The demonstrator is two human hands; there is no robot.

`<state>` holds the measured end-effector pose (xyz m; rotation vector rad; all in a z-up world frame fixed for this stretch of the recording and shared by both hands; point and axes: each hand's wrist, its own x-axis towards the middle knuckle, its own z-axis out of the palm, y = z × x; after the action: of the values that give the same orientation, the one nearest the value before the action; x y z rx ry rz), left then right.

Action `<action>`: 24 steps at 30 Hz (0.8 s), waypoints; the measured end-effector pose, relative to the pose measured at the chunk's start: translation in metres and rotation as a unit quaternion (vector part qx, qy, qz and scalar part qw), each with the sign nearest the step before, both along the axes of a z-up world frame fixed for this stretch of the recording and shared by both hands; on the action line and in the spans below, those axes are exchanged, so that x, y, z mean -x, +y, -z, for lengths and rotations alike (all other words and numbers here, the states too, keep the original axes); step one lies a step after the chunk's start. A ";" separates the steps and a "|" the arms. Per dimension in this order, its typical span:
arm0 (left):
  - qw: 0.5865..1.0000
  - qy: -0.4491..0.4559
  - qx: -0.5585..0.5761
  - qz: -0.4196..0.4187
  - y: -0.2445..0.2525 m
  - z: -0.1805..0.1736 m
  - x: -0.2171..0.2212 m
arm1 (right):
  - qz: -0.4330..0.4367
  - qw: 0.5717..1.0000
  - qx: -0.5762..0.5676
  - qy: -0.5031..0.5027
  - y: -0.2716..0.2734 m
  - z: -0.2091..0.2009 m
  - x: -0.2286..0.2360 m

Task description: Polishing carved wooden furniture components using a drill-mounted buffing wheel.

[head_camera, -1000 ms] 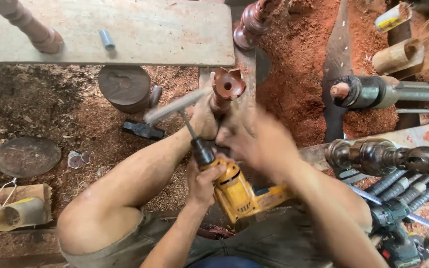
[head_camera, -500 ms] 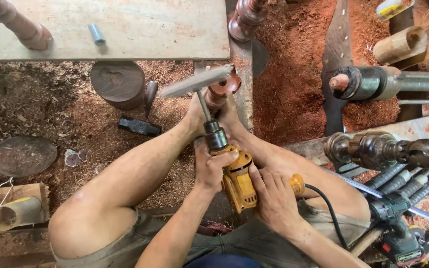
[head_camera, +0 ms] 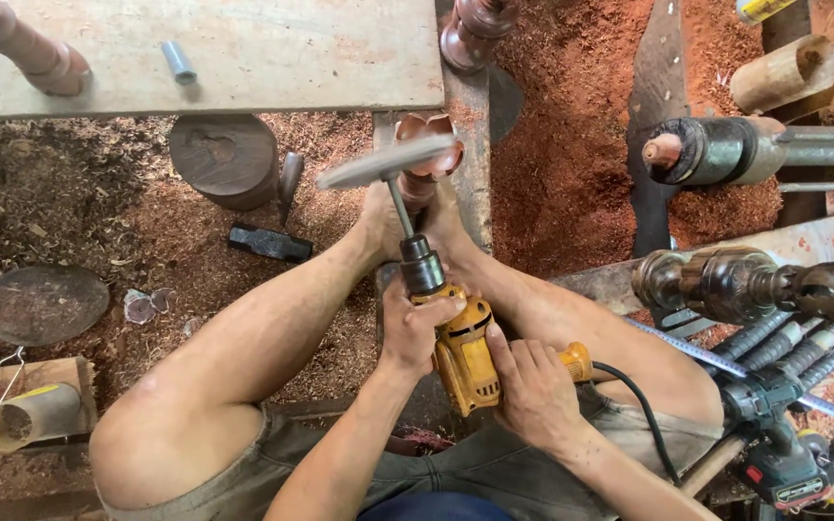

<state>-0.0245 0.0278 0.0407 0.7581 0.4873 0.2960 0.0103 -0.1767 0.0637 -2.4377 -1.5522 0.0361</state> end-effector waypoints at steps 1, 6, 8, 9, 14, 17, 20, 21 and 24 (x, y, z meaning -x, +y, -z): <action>1.000 0.000 0.000 0.000 -0.001 0.000 0.000 | 0.000 1.000 0.000 0.000 0.000 0.000 0.000; 0.998 -0.019 0.056 -0.002 -0.006 0.002 0.000 | 0.005 1.000 0.024 0.004 -0.007 0.001 0.004; 0.998 -0.023 0.056 0.001 -0.009 0.008 0.002 | 0.005 0.999 0.032 0.011 -0.007 -0.004 0.005; 0.998 -0.028 0.057 0.003 -0.010 0.011 0.003 | 0.005 0.999 0.040 0.018 -0.007 -0.006 0.005; 0.996 -0.045 0.077 0.009 -0.019 0.016 0.006 | 0.009 0.998 0.060 0.021 -0.014 -0.010 0.008; 0.996 -0.051 0.067 0.013 -0.022 0.015 0.007 | 0.014 0.997 0.070 0.022 -0.018 -0.012 0.010; 0.994 -0.062 0.089 0.014 -0.026 0.018 0.009 | 0.015 0.997 0.078 0.012 -0.021 -0.013 0.012; 0.991 -0.064 0.116 0.010 -0.028 0.019 0.010 | 0.011 0.997 0.076 0.004 -0.021 -0.014 0.012; 0.992 -0.058 0.112 0.003 -0.029 0.023 0.013 | 0.022 0.994 0.100 0.037 -0.018 -0.017 0.014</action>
<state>-0.0371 -0.0009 0.0176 0.5208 0.4002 0.2741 -0.0035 -0.1945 0.0803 -2.5881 -1.5301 0.2825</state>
